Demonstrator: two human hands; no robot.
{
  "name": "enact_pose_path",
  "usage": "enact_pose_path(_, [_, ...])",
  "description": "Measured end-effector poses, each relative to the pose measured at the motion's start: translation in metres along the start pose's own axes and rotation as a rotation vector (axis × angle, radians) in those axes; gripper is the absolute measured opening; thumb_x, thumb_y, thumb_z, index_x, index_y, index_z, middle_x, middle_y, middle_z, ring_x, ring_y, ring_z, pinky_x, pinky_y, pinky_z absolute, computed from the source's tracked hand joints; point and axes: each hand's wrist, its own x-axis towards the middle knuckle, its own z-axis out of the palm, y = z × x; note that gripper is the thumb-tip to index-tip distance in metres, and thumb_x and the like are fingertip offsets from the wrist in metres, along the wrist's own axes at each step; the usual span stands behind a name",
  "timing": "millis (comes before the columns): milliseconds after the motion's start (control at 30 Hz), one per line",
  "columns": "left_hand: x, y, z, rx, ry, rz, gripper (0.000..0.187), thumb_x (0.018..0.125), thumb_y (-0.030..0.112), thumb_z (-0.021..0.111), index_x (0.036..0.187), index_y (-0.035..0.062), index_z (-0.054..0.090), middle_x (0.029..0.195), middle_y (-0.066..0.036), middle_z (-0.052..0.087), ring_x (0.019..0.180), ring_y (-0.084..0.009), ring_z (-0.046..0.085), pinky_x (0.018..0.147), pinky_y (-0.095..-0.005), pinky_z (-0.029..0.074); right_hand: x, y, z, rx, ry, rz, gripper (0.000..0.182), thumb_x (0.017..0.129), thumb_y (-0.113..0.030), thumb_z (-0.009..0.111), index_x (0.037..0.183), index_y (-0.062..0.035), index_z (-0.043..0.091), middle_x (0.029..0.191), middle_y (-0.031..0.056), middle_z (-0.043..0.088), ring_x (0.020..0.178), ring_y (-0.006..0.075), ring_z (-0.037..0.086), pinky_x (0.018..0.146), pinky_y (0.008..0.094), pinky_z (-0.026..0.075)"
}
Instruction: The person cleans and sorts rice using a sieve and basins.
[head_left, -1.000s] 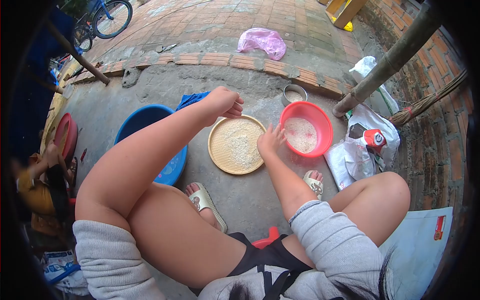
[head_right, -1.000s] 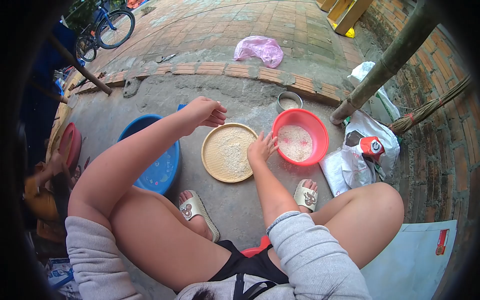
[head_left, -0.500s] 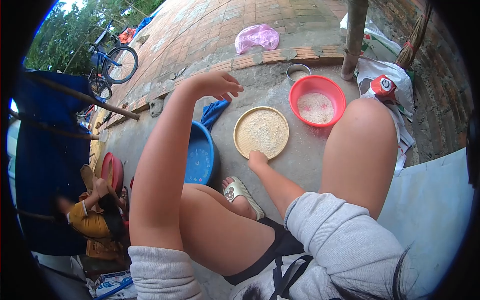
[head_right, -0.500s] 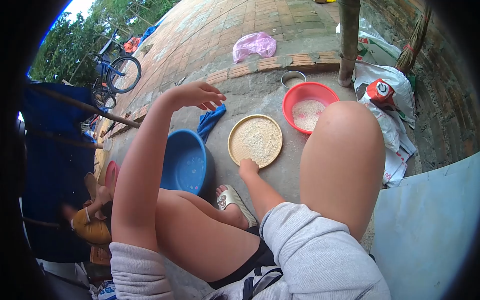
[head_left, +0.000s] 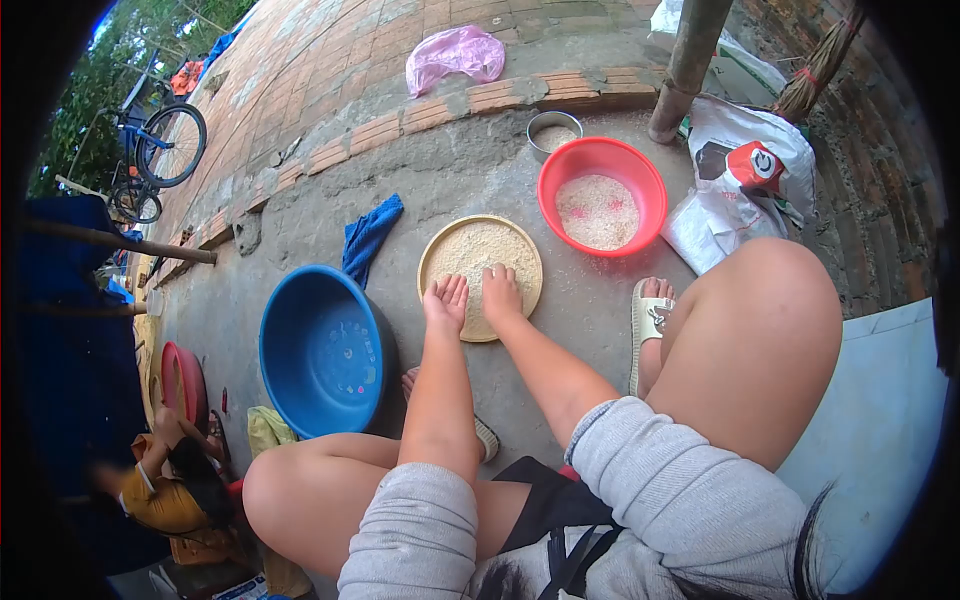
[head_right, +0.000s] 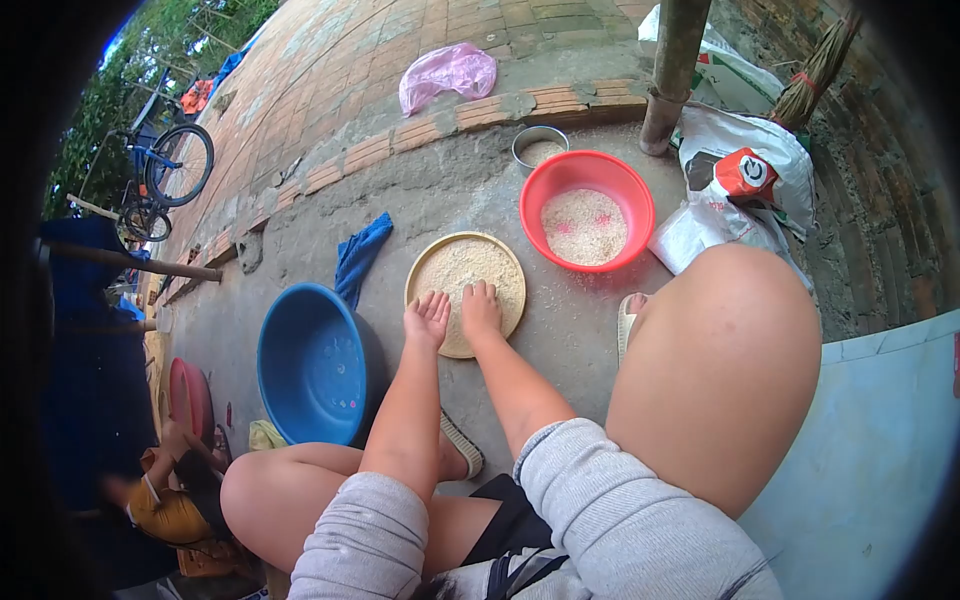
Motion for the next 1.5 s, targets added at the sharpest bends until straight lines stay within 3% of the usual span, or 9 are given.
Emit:
enact_pose_path(267, [0.019,-0.046,-0.011,-0.066,0.057,-0.122,0.048,0.095,0.031,0.023,0.125,-0.0041,0.038,0.125,-0.019,0.047,0.116,-0.0292,0.047,0.096,-0.0395,0.04,0.001,0.037,0.036,-0.349,0.395,-0.154,0.041,0.082,-0.013,0.049,0.121,-0.0029,0.043,0.125,0.0093,0.042,0.115,0.0294,0.039,0.094,0.0375,0.039])
enact_pose_path(333, [0.027,-0.044,0.0,-0.056,0.052,-0.11,0.047,0.095,0.03,0.024,0.124,-0.004,0.039,0.125,-0.019,0.047,0.116,-0.0291,0.047,0.096,-0.0392,0.04,-0.004,0.036,0.046,-0.096,0.105,-0.095,0.032,0.082,-0.013,0.049,0.113,-0.0038,0.049,0.117,0.0097,0.047,0.109,0.0275,0.044,0.088,0.0372,0.043])
enact_pose_path(467, [0.036,-0.046,0.006,-0.032,0.075,-0.074,0.044,0.094,0.03,0.027,0.12,-0.003,0.041,0.119,-0.018,0.051,0.11,-0.0277,0.051,0.094,-0.038,0.042,-0.003,0.025,0.041,0.102,0.114,-0.054,0.02,0.081,-0.01,0.049,0.099,-0.0031,0.055,0.104,0.011,0.052,0.098,0.0271,0.051,0.081,0.0367,0.045])
enact_pose_path(533, [0.039,-0.051,0.004,-0.012,0.105,-0.062,0.044,0.094,0.03,0.027,0.119,-0.0027,0.042,0.116,-0.017,0.053,0.107,-0.0271,0.052,0.092,-0.0379,0.043,0.009,0.011,0.036,0.518,0.344,0.264,0.013,0.077,-0.007,0.057,0.086,0.0005,0.061,0.09,0.0144,0.057,0.084,0.0281,0.057,0.076,0.0354,0.046])
enact_pose_path(667, [0.042,-0.051,-0.001,-0.091,0.133,-0.047,0.041,0.094,0.03,0.028,0.113,-0.0016,0.045,0.11,-0.016,0.055,0.102,-0.0275,0.054,0.089,-0.0388,0.045,0.03,-0.005,0.021,0.657,0.268,0.079,0.01,0.074,-0.005,0.058,0.081,-0.0008,0.064,0.084,0.0143,0.059,0.078,0.029,0.059,0.072,0.035,0.047])
enact_pose_path(767, [0.058,-0.045,-0.02,-0.208,0.0,-0.136,0.038,0.093,0.028,0.028,0.108,-0.001,0.048,0.11,-0.016,0.054,0.097,-0.0281,0.056,0.09,-0.0407,0.045,0.042,-0.015,0.014,0.522,-0.3,-0.049,0.011,0.074,-0.006,0.059,0.083,-0.002,0.064,0.088,0.014,0.06,0.081,0.0318,0.058,0.076,0.0374,0.046])
enact_pose_path(967, [0.044,-0.03,-0.01,-0.255,0.228,0.006,0.037,0.091,0.021,0.032,0.115,-0.0052,0.044,0.118,-0.017,0.05,0.105,-0.0255,0.052,0.09,-0.0348,0.045,0.057,0.0,-0.001,0.01,0.202,-0.013,0.035,0.081,-0.013,0.052,0.115,-0.0044,0.053,0.123,0.0124,0.047,0.115,0.0279,0.041,0.096,0.0365,0.036])
enact_pose_path(1200, [0.046,-0.036,-0.008,-0.157,0.167,-0.013,0.042,0.09,0.022,0.031,0.119,-0.0068,0.043,0.119,-0.02,0.049,0.109,-0.0289,0.05,0.09,-0.036,0.043,0.025,0.053,0.011,-0.136,0.258,-0.228,0.047,0.082,-0.017,0.054,0.123,0.0014,0.042,0.131,0.0136,0.038,0.119,0.0301,0.036,0.1,0.0385,0.03])
enact_pose_path(1500, [0.043,-0.048,-0.005,-0.033,0.149,-0.015,0.043,0.087,0.019,0.031,0.119,-0.0087,0.043,0.117,-0.023,0.051,0.105,-0.0301,0.054,0.087,-0.0357,0.046,0.005,0.05,0.026,0.255,0.235,-0.017,0.014,0.072,0.0,0.055,0.085,-0.0034,0.06,0.091,0.0129,0.054,0.091,0.0287,0.053,0.08,0.036,0.045])
